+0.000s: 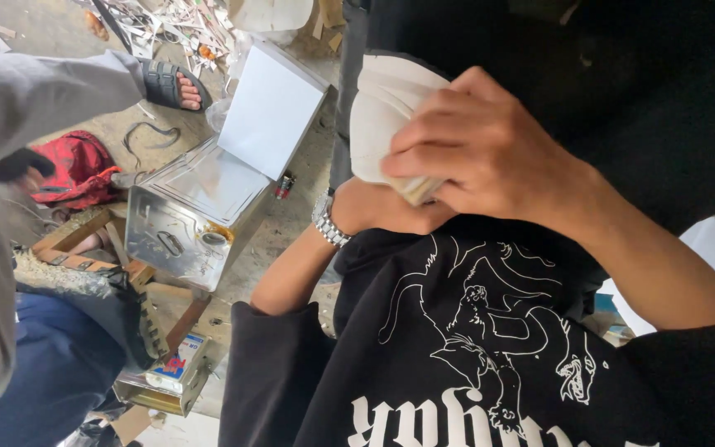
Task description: Cleaning a white shoe by applying liquid to a sponge and scrubbing the shoe's surface.
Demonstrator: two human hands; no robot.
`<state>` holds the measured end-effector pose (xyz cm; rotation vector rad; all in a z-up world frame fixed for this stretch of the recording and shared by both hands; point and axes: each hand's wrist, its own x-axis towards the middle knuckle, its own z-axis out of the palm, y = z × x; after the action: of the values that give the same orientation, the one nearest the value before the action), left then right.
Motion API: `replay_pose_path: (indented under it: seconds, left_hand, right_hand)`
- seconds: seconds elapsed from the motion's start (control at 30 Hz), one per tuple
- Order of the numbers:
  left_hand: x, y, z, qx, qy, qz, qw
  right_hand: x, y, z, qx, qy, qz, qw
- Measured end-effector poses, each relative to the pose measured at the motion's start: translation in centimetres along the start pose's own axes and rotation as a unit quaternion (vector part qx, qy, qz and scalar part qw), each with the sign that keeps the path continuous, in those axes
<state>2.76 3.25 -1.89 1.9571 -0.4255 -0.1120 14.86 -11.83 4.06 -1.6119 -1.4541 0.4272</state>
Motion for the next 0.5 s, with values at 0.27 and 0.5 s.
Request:
replay_pose_path:
  seconds: [0.27,0.5]
  left_hand:
    - [-2.5,-2.7,3.2,0.015,-0.108,-0.04,0.993]
    - [-1.4,-2.2,1.1,0.009,-0.163,0.012,0.987]
  right_hand:
    - [0.5,-2.1,-1.0,0.023,-0.077,0.005,0.997]
    - [-1.7,-2.4,0.2,-0.064,-0.013,0.021,0.998]
